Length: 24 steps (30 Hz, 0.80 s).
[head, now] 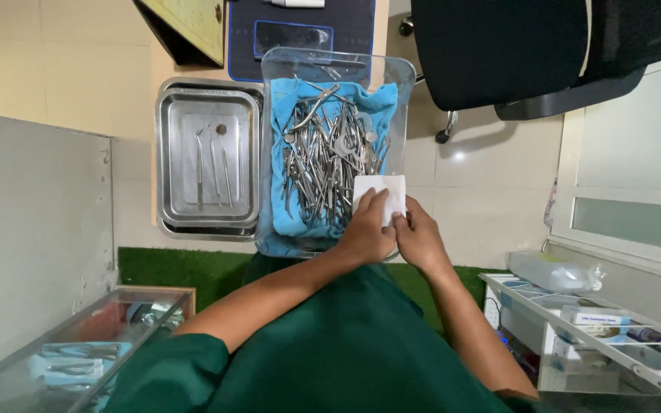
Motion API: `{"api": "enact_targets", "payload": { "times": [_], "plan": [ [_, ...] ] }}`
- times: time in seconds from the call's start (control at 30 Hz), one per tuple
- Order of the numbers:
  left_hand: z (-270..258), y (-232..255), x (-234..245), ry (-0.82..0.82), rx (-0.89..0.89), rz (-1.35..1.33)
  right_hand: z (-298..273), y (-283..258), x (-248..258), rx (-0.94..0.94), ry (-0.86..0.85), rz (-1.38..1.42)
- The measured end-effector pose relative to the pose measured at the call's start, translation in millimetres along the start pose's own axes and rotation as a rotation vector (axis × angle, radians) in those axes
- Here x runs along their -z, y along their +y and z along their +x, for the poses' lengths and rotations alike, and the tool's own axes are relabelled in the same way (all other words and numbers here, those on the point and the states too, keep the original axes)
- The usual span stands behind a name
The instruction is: The person wipes a metal tray with a white paper towel, then picks up various surgical instruments from a plastic container and places them into the tray. The person then carries the tray to a sterilizer, places it inside, and returns to continue sorting instruments.
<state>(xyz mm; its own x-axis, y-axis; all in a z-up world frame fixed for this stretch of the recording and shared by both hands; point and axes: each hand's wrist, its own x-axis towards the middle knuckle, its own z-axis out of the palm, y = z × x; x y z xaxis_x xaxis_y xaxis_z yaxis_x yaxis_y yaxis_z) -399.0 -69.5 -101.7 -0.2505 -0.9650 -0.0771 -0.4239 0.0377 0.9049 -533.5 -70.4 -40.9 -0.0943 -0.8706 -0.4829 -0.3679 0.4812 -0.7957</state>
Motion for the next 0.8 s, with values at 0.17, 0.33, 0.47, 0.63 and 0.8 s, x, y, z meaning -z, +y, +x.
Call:
{"api": "enact_targets", "payload": {
  "times": [0.17, 0.33, 0.47, 0.63, 0.8],
  "plan": [
    [-10.0, 14.7, 19.6, -0.081, -0.166, -0.055, -10.5, -7.0, 22.7, 0.104, 0.14, -0.153],
    [5.8, 24.2, 19.2, -0.174, -0.075, -0.21, 1.4, 3.0, 22.9, 0.113, 0.202, -0.167],
    [15.1, 12.1, 13.4, -0.116, -0.203, -0.158, 0.4, -25.6, 16.3, 0.08, 0.135, -0.234],
    [12.1, 51.5, 56.8, -0.003, -0.175, -0.044, 24.8, -97.0, 38.3, 0.359, 0.359, -0.304],
    [3.4, 73.4, 104.0, -0.001, -0.176, -0.146, 103.6, -160.3, 53.4, 0.975, 0.333, -0.72]
  ]
}}
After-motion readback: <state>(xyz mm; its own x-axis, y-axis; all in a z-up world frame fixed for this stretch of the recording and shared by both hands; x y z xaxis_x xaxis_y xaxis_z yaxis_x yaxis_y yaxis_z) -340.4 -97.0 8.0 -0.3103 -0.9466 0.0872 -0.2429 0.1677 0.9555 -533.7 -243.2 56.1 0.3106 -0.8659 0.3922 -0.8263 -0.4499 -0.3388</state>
